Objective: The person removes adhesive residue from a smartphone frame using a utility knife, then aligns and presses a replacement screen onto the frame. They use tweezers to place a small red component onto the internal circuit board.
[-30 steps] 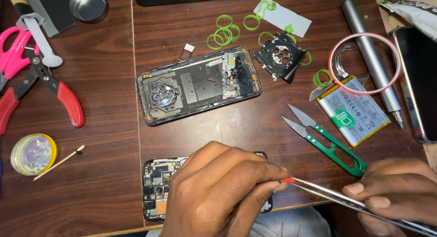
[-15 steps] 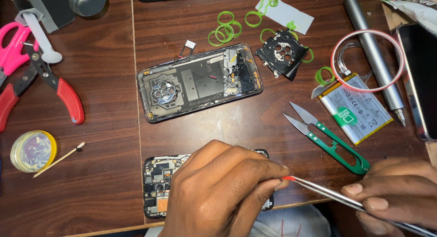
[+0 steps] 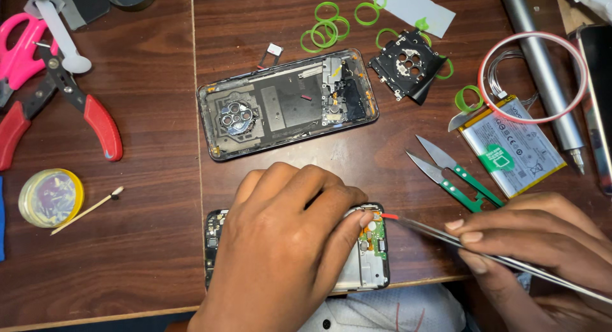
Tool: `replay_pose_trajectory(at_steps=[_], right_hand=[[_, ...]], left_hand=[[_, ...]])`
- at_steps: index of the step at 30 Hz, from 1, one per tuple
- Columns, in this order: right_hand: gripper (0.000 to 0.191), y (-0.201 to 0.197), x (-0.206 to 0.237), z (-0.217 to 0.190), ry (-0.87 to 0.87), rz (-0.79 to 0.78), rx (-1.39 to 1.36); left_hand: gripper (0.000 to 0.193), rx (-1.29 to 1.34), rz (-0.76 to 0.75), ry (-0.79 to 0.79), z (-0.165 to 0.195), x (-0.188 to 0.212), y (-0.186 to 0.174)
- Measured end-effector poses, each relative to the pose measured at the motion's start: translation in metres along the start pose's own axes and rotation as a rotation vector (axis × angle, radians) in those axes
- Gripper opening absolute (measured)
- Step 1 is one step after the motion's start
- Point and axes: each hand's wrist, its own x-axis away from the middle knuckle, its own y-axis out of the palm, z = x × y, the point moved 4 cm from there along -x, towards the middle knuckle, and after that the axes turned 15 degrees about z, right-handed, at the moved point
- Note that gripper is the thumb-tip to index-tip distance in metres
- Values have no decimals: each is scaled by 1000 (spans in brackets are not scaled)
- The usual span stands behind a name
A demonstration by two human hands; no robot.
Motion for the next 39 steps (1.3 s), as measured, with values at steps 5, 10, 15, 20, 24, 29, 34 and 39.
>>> replay_pose_trajectory(at_steps=[5,10,15,20,24,29,34,39], right_hand=[[19,2,-7,-6,18,-11,0],[20,3,-15,-7,-44,-37,-9],[24,4,-22,-10,-97,-95,-15],[24,8,-25,-12,-119,-98,-11],[23,8,-16,-1,-151,-97,-1],[19,2,-13,4,-158,-92,15],[23,8,-42,-6,-326,-227,-18],[22,3,-31,-24,-466,-110,73]], left_hand=[[10,-14,4,-1,1,-2,4],[10,-32,5,-6,-1,-4,6],[10,-28,19,-15,-2,-3,8],[12,-17,20,-31,-3,-3,8],[12,2,24,-37,-2,-3,8],[11,-5,-12,-23,-2,-2,9],[10,-15,-9,4,-3,-3,9],[9,-9,9,-11,-4,-1,9]])
